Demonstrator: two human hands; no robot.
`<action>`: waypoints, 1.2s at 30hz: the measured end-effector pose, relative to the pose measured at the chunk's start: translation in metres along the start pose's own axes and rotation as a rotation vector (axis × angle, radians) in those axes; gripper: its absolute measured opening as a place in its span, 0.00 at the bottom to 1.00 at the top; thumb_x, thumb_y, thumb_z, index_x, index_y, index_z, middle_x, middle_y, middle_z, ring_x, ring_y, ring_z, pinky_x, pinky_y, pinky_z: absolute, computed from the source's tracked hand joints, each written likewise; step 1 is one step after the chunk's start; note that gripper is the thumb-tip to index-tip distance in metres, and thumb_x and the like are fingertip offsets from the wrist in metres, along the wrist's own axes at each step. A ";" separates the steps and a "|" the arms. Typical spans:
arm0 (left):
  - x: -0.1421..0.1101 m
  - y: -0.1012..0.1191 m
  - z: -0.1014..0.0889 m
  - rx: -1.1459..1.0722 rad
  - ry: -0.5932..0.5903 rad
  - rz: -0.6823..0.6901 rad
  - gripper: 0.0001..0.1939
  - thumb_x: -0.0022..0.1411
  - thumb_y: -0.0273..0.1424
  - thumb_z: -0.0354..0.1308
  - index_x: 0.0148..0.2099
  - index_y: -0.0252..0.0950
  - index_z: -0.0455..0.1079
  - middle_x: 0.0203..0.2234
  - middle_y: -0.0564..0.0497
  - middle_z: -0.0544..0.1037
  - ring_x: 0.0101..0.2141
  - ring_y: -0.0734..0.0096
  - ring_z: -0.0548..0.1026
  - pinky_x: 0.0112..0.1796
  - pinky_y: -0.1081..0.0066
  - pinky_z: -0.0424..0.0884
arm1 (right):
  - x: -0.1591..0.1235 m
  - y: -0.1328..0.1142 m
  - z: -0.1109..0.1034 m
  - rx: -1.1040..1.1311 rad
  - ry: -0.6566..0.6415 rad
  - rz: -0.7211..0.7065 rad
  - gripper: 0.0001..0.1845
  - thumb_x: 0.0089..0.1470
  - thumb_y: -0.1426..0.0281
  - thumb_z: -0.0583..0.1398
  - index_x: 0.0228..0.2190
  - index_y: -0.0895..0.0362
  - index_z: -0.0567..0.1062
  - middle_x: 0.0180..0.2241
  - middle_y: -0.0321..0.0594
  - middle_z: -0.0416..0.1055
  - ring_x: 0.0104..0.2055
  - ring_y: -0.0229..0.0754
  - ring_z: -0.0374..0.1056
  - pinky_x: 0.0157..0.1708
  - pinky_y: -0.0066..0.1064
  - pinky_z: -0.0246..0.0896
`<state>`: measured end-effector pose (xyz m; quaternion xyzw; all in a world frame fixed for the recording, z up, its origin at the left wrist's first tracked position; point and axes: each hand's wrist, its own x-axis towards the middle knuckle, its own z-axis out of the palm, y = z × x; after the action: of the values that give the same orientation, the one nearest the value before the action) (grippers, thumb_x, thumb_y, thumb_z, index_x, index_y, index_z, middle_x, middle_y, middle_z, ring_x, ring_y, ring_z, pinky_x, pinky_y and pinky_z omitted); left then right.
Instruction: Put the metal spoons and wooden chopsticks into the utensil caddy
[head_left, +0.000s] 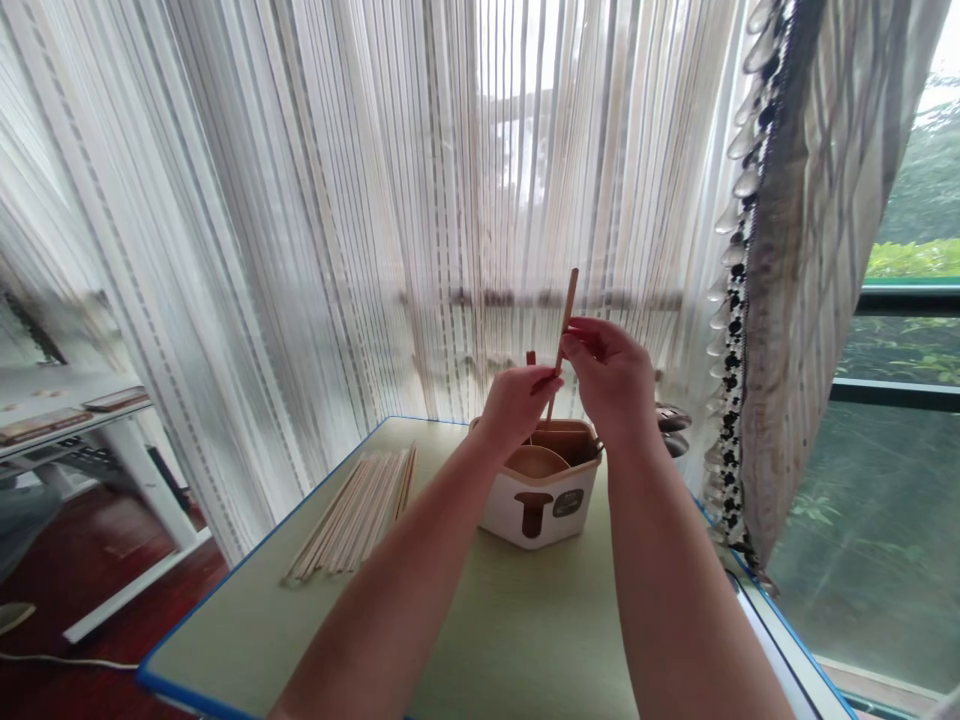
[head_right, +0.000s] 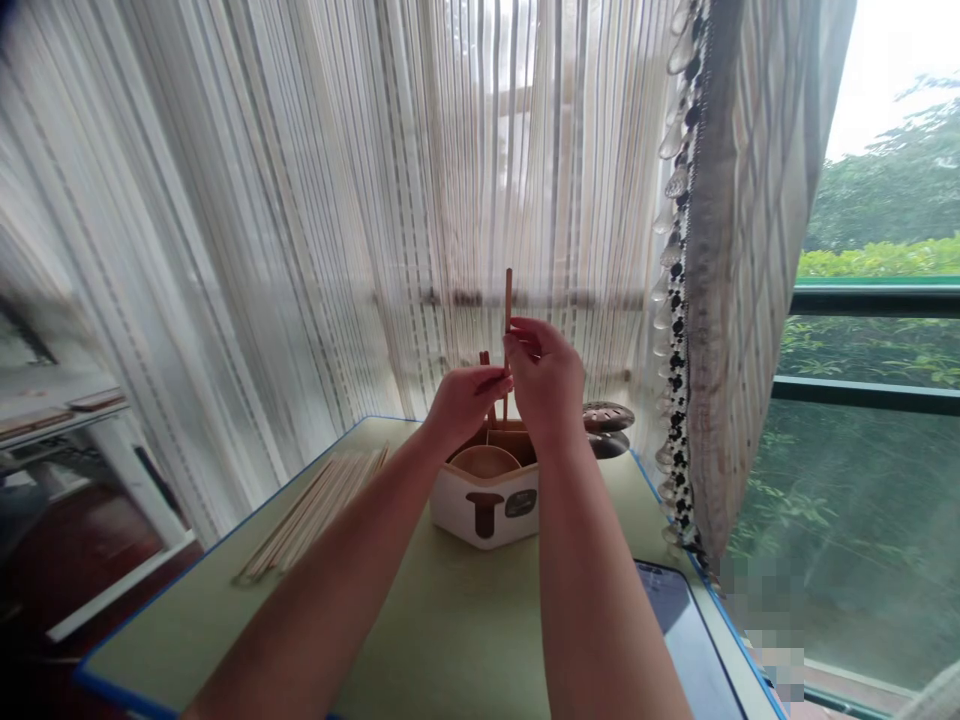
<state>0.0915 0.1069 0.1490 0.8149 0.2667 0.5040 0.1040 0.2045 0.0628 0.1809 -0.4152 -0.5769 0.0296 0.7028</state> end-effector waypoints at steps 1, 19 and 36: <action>0.000 -0.002 0.001 0.000 -0.007 0.001 0.11 0.60 0.31 0.52 0.34 0.33 0.75 0.24 0.51 0.77 0.26 0.76 0.71 0.28 0.77 0.65 | 0.000 0.001 0.001 -0.007 -0.002 0.004 0.14 0.48 0.65 0.59 0.37 0.56 0.76 0.32 0.40 0.76 0.34 0.43 0.72 0.35 0.36 0.68; 0.000 -0.011 0.008 -0.016 0.000 -0.051 0.10 0.59 0.32 0.54 0.38 0.35 0.76 0.27 0.50 0.79 0.29 0.73 0.76 0.32 0.75 0.70 | -0.002 0.004 0.008 -0.073 0.023 -0.008 0.14 0.48 0.65 0.58 0.37 0.58 0.76 0.34 0.42 0.76 0.37 0.43 0.72 0.38 0.37 0.66; -0.003 -0.004 0.013 0.131 -0.121 -0.107 0.07 0.55 0.30 0.57 0.28 0.34 0.76 0.20 0.51 0.76 0.24 0.73 0.72 0.29 0.74 0.66 | 0.005 0.027 0.003 -0.071 0.005 0.032 0.13 0.46 0.64 0.59 0.34 0.58 0.76 0.30 0.41 0.75 0.33 0.43 0.71 0.35 0.38 0.67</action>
<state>0.1003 0.1098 0.1388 0.8335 0.3356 0.4288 0.0932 0.2154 0.0841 0.1681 -0.4492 -0.5691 0.0195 0.6884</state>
